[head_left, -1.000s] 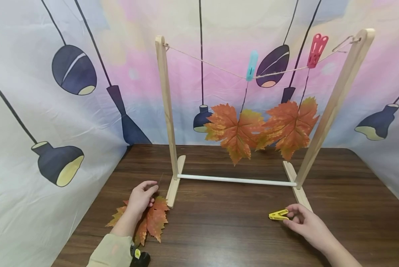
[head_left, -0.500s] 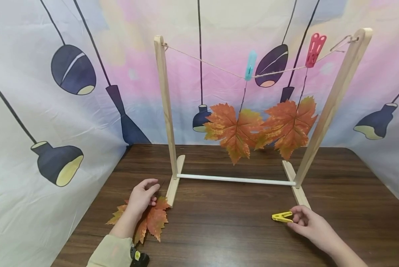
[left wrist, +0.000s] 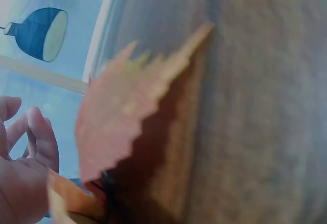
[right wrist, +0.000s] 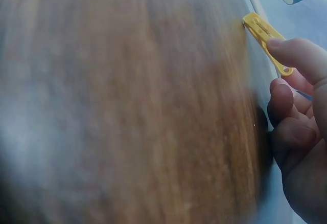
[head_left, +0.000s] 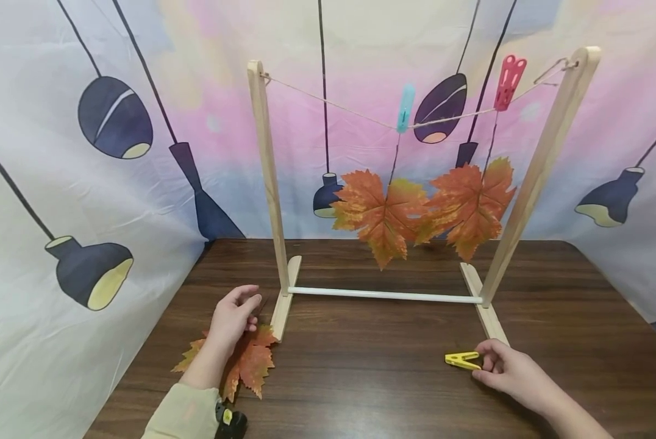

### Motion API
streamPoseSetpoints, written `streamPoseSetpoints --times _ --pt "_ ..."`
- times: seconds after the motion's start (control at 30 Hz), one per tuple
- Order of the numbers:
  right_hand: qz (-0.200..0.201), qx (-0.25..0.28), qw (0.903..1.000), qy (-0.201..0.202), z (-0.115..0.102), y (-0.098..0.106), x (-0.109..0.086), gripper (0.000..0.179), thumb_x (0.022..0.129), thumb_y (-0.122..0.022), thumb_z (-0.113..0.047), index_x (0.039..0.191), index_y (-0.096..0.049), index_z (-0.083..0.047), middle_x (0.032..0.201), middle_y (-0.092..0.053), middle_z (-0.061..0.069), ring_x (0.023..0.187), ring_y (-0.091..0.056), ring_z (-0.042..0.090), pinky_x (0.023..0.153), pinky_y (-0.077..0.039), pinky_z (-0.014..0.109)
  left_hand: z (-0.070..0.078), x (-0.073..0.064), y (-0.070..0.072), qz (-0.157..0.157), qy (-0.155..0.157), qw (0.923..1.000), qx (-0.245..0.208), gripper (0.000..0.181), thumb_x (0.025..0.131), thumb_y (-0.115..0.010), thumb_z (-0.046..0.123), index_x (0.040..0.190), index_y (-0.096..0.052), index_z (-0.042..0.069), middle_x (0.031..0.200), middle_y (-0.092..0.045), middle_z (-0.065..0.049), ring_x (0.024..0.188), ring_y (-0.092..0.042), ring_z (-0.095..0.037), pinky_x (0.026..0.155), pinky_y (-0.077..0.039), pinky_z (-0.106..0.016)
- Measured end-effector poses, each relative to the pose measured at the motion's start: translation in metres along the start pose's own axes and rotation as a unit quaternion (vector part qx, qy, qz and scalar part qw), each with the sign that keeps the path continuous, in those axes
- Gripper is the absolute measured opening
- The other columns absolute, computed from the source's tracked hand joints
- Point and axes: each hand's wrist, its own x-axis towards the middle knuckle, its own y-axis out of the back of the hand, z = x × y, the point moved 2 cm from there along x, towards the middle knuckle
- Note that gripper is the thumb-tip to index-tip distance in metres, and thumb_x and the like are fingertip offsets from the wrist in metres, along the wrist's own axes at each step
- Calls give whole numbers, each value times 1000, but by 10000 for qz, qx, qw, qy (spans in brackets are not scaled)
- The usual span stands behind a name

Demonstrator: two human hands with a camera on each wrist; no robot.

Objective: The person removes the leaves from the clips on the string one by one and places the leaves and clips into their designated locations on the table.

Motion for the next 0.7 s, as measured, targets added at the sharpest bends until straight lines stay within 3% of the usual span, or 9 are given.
streamPoseSetpoints --times 0.23,0.5,0.7 --pt "-416 -72 9990 -115 1 3 3 33 79 -76 -24 99 -54 -8 73 -49 -9 56 -44 -1 46 -38 21 12 -2 -4 -47 -190 9998 -32 35 94 -57 19 128 -53 10 96 -50 -16 55 -54 -12 50 -51 -25" --pt "-726 31 9973 -118 0 4 5 34 77 -77 -26 98 -55 -10 72 -48 -8 56 -43 -1 47 -38 21 11 -1 -8 -159 -123 9997 -106 39 94 -58 18 131 -50 9 94 -54 -13 54 -53 -12 50 -51 -26" --pt "-787 40 9967 -171 0 3 5 34 78 -76 -27 98 -55 -9 73 -49 -8 56 -42 -1 47 -38 21 14 -3 -12 -180 -250 9994 -126 36 94 -58 16 129 -52 9 95 -55 -16 54 -53 -11 49 -51 -26"
